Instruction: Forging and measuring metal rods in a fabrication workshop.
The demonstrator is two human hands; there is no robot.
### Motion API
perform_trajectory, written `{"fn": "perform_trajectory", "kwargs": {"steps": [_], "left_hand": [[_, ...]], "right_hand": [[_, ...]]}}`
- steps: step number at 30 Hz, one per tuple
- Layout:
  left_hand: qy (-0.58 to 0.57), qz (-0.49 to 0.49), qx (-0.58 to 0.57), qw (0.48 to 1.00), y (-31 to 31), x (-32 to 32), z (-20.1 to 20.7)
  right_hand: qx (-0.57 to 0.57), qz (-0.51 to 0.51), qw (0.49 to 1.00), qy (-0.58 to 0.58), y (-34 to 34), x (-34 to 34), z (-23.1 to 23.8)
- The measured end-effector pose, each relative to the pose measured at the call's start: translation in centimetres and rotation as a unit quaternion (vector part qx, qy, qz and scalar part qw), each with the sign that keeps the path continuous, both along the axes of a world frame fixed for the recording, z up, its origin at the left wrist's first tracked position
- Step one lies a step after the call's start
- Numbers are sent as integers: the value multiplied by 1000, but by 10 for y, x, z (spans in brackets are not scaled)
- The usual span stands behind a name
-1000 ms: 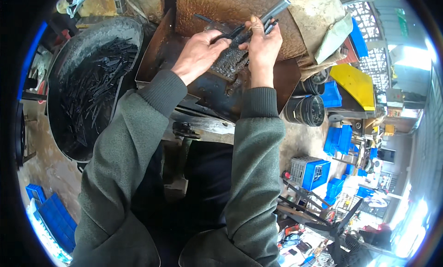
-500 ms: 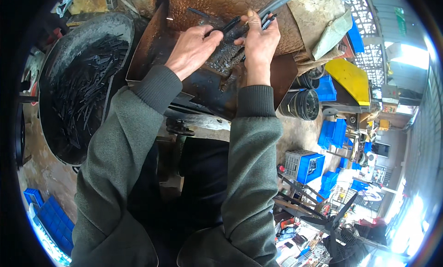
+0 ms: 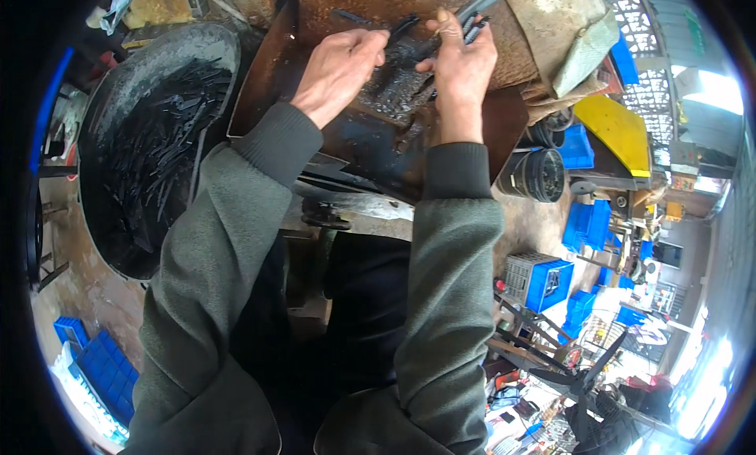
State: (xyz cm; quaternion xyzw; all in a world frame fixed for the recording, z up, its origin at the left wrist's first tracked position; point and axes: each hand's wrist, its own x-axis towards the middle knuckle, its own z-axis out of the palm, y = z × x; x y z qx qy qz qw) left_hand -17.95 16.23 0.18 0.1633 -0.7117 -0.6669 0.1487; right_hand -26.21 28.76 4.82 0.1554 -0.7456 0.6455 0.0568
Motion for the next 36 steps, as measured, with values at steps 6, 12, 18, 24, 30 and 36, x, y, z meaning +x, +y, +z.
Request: {"fn": "perform_trajectory", "kwargs": {"steps": [6, 12, 18, 24, 30, 36], "left_hand": [[46, 12, -30, 998, 4, 1, 8], [-19, 28, -30, 999, 7, 10, 25], [-29, 10, -31, 999, 7, 12, 26], [-23, 8, -21, 999, 5, 9, 22], [-10, 5, -27, 1000, 6, 8, 22], [-13, 5, -23, 1000, 5, 10, 23]], "right_hand": [[37, -43, 998, 1, -1, -3, 2], [50, -47, 998, -14, 1, 4, 7], [61, -53, 997, -16, 0, 5, 8], [72, -57, 996, -17, -2, 3, 7], [77, -48, 996, -22, 7, -8, 1], [69, -45, 996, -23, 8, -8, -1]]}}
